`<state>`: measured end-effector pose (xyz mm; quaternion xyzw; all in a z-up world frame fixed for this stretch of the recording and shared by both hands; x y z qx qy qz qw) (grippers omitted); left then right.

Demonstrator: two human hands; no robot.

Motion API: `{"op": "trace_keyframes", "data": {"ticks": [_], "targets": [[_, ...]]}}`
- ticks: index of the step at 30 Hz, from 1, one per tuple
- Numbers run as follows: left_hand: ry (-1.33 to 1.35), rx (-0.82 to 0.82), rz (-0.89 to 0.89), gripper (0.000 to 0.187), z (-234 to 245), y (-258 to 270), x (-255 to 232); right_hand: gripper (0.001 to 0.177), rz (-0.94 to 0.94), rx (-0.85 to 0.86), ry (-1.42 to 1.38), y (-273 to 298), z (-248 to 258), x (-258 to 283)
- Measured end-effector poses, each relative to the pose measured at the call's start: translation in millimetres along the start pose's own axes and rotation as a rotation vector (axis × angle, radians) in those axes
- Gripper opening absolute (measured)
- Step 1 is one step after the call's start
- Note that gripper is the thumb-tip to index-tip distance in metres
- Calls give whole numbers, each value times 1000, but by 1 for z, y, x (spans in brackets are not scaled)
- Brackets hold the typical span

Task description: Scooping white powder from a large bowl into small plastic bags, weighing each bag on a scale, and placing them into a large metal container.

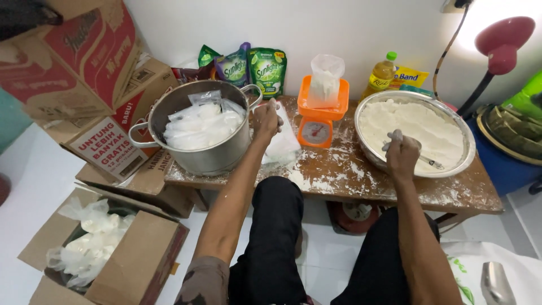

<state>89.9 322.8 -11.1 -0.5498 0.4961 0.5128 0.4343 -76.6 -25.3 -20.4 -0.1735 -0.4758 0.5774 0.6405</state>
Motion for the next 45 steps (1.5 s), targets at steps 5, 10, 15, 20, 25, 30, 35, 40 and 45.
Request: {"op": "trace_keyframes", "data": {"ticks": [5, 10, 15, 20, 25, 30, 35, 40, 45], "targets": [[90, -26, 45, 41, 4, -19, 46, 46, -161, 27, 94, 17, -17, -48], [106, -61, 72, 41, 24, 24, 26, 46, -259, 40, 165, 21, -6, -67], [60, -101, 89, 38, 33, 33, 32, 45, -224, 26, 233, 26, -6, -76], [87, -103, 89, 36, 47, 40, 36, 47, -274, 71, 210, 30, 7, -69], [122, -108, 88, 36, 55, 45, 30, 48, -257, 97, 243, 26, 13, -58], [110, -69, 81, 37, 53, 44, 34, 41, -257, 102, 195, 31, 1, -77], [117, -50, 75, 34, 44, 33, 38, 34, -290, 72, 98, 30, -3, -55], [134, -30, 60, 34, 38, 26, 23, 30, -263, 74, 82, 15, -11, -32], [160, 34, 32, 35, 17, -6, 31, 32, -160, 60, -128, 4, -11, -2]]}}
Point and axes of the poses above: each hand's wrist, its own y-axis away from the middle knuckle, its own z-axis out of the back of the hand, x = y × z, the point moved 4 cm from there along -y, towards the middle knuckle, and after that the axes turned 15 degrees about y, right-handed, at the moved point
